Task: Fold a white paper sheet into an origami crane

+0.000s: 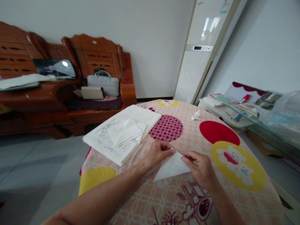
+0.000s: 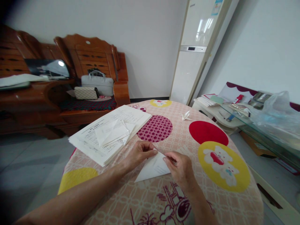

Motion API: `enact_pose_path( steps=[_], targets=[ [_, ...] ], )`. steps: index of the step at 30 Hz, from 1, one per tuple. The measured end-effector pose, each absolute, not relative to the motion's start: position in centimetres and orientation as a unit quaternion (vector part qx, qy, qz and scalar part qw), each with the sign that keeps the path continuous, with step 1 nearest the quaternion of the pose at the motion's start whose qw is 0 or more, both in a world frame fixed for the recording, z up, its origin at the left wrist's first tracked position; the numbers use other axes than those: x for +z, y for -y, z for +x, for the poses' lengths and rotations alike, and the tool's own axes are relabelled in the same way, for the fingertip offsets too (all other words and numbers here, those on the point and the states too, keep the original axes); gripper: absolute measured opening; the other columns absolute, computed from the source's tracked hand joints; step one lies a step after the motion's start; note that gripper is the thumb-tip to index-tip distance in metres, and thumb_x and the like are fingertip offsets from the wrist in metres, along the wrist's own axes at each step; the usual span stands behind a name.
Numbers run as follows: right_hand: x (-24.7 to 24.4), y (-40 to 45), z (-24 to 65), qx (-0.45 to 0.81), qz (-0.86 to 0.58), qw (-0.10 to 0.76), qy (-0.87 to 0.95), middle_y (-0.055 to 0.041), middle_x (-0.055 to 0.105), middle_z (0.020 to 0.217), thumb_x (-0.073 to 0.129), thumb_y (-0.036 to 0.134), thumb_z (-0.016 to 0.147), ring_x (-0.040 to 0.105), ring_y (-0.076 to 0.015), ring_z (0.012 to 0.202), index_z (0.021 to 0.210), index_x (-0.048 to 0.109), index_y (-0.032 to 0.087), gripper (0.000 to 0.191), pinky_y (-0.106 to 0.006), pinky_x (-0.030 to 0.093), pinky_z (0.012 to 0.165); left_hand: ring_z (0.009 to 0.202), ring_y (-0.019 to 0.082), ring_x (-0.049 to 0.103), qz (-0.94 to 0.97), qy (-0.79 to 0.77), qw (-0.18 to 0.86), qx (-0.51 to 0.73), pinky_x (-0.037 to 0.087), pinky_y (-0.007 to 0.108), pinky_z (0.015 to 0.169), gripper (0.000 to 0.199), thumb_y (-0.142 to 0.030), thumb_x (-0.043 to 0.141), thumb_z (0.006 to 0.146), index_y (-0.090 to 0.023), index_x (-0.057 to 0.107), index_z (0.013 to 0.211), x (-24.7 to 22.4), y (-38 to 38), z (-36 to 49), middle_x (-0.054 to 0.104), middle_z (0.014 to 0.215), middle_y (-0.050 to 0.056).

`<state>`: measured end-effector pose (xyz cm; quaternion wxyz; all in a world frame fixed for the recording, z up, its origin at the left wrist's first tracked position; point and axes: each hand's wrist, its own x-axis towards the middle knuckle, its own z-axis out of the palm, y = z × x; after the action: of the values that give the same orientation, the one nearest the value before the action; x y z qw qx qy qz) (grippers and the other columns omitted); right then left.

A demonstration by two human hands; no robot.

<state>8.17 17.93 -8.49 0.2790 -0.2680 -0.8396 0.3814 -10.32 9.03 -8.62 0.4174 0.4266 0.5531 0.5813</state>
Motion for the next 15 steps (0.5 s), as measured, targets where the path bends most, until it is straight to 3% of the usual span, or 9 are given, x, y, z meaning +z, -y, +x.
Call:
enact_pose_path(
  steps=[4, 15],
  targets=[
    [-8.19, -17.09, 7.82, 0.334, -0.231, 0.306, 0.861, -0.0048, 0.074, 0.084, 0.057, 0.022, 0.084, 0.068, -0.0197, 0.074, 0.093, 0.073, 0.021, 0.018, -0.027, 0.05, 0.067, 0.051, 0.007, 0.042, 0.431, -0.544, 0.434, 0.574, 0.028, 0.021, 0.049, 0.031, -0.04, 0.073, 0.069, -0.01, 0.066, 0.07, -8.57, -9.02, -9.75, 0.055, 0.059, 0.0],
    [-8.35, -16.96, 7.94, 0.368, -0.225, 0.316, 0.845, -0.0064, 0.075, 0.096, 0.059, 0.02, 0.084, 0.07, -0.021, 0.083, 0.105, 0.073, 0.022, 0.025, -0.03, 0.055, 0.075, 0.049, 0.006, 0.04, 0.406, -0.544, 0.453, 0.578, 0.026, 0.02, 0.048, 0.023, -0.031, 0.072, 0.068, -0.011, 0.061, 0.066, -8.65, -8.96, -9.76, 0.05, 0.056, -0.003]
  ],
)
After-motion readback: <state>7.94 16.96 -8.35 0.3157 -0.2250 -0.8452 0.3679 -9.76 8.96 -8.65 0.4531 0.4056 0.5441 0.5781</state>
